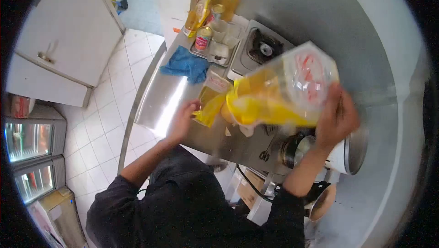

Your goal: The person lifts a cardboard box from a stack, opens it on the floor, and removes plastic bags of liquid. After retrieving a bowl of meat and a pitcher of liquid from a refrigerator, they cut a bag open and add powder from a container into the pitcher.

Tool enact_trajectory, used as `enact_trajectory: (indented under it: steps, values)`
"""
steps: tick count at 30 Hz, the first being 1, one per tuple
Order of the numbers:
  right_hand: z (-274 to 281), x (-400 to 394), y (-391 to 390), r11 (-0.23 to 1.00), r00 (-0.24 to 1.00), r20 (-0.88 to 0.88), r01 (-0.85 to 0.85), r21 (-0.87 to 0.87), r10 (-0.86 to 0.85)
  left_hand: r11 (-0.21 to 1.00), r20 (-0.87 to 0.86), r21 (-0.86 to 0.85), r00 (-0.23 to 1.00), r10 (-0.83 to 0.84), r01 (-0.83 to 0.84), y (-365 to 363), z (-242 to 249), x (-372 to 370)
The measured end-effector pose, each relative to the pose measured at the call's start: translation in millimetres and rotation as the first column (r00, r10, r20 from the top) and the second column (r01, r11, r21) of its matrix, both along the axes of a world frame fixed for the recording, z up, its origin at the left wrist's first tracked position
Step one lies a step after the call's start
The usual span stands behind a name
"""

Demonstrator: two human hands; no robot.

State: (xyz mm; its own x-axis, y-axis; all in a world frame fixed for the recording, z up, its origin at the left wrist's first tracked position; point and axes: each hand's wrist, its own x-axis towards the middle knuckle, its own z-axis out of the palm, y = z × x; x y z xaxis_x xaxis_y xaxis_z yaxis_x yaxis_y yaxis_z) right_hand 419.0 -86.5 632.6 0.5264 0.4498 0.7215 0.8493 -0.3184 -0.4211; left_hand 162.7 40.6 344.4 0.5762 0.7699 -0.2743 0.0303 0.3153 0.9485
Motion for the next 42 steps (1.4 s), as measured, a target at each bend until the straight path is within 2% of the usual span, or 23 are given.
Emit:
enact_trajectory:
  steps: [1,3,7,10,13,16,22,25,28,34,37,40,42]
  values:
    - [2,12,41,0.999,0.999,0.034,-0.003,-0.047,0.005,0.999,-0.01,-0.025,0.999,0.039,-0.039,23,-3,-21]
    - [-1,38,128,0.996,0.992,0.103,-0.077,0.045,0.072,0.998,-0.113,0.0,0.991,0.07,-0.07,63,-20,-62]
    - [-4,80,264,0.949,0.944,0.115,-0.297,-0.105,0.308,0.997,-0.286,0.011,0.955,0.081,-0.081,118,-73,-129]
    - [-18,115,332,0.927,0.947,0.182,-0.197,-0.318,0.264,0.979,-0.326,-0.153,0.942,0.078,-0.134,138,-62,-151]
    - [-47,155,383,0.891,0.974,0.076,-0.164,-0.424,0.215,0.943,-0.303,-0.26,0.945,0.124,-0.208,151,-68,-172]
    - [-82,197,419,0.864,0.961,0.094,-0.187,-0.468,0.259,0.901,-0.357,-0.325,0.92,0.162,-0.285,164,-65,-187]
    - [-132,240,442,0.886,0.954,0.05,-0.255,-0.386,0.296,0.87,-0.462,-0.368,0.876,0.135,-0.329,185,-65,-201]
    - [-145,236,442,0.876,0.987,-0.066,-0.161,-0.455,0.147,0.88,-0.452,-0.376,0.886,0.101,-0.292,194,-69,-193]
    - [-155,252,447,0.897,0.965,-0.147,-0.258,-0.359,0.218,0.882,-0.427,-0.388,0.9,0.083,-0.266,202,-72,-184]
    - [-139,254,447,0.836,0.935,-0.171,-0.353,-0.42,0.309,0.884,-0.387,-0.414,0.921,0.047,-0.219,203,-69,-173]
    - [-145,258,450,0.805,0.891,-0.273,-0.448,-0.388,0.364,0.88,-0.386,-0.423,0.921,0.041,-0.216,201,-70,-173]
    - [-191,278,447,0.787,0.911,-0.199,-0.411,-0.459,0.36,0.871,-0.395,-0.439,0.918,0.034,-0.221,199,-73,-175]
    - [-216,275,442,0.769,0.907,-0.236,-0.421,-0.482,0.348,0.869,-0.394,-0.44,0.918,0.039,-0.225,196,-75,-175]
